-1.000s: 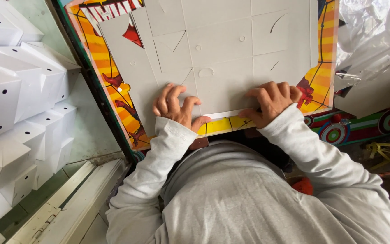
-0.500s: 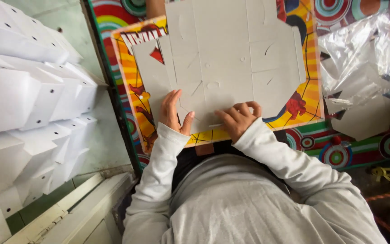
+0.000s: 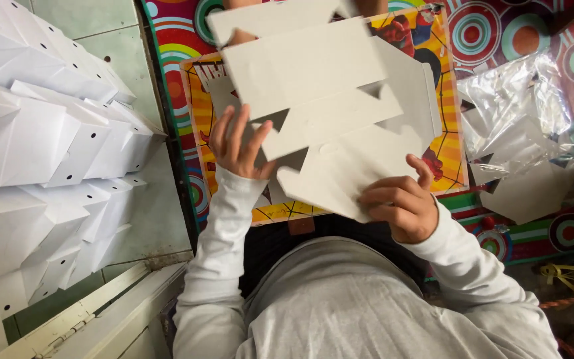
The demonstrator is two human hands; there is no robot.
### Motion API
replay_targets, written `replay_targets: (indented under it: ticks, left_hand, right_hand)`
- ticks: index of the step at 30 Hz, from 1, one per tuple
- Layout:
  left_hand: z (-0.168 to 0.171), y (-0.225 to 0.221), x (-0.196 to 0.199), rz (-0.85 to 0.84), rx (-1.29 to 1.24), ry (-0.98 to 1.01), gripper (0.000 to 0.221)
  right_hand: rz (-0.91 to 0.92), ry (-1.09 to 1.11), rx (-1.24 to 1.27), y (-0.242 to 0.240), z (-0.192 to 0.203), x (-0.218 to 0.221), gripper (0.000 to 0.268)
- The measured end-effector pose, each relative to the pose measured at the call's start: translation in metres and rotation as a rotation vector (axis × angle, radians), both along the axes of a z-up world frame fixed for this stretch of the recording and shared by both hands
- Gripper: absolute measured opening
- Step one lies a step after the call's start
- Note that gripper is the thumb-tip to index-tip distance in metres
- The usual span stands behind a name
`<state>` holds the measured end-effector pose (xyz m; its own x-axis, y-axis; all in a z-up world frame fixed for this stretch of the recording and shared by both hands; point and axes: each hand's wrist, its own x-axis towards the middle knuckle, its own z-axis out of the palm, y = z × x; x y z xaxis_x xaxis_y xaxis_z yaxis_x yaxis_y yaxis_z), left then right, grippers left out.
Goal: The person folds a flat white cardboard sheet into a small box by hand. They fold the side flaps, tuck tabs into slots, and secure the structure without using any tools. The finished box is held up briefly before the clip ends.
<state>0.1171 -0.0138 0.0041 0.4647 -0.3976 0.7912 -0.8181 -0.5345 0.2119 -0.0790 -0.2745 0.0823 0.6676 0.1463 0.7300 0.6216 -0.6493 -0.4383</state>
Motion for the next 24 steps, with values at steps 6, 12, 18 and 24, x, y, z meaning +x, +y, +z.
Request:
replay_targets:
  ticks: [6, 12, 18, 24]
  left_hand:
    - [0.028, -0.025, 0.014, -0.135, -0.103, -0.139, 0.039]
    - [0.046, 0.019, -0.064, -0.178, 0.208, -0.145, 0.038]
    - [0.003, 0.014, -0.102, -0.139, 0.217, 0.005, 0.028]
    - [-0.021, 0.003, -0.107, -0.176, 0.316, 0.132, 0.035]
  right_hand:
    - [-0.111, -0.062, -0.144, -0.026, -0.007, -0.003, 0.032]
    - [-0.305, -0.079, -0.269, -0.068, -0.055, -0.006, 0.016]
    - [-0.274, 0.122, -0.284, -0.004, -0.081, -0.014, 0.033]
    - [-0.381, 0.136, -0.387, 0.007, -0.094, -0.024, 0.039]
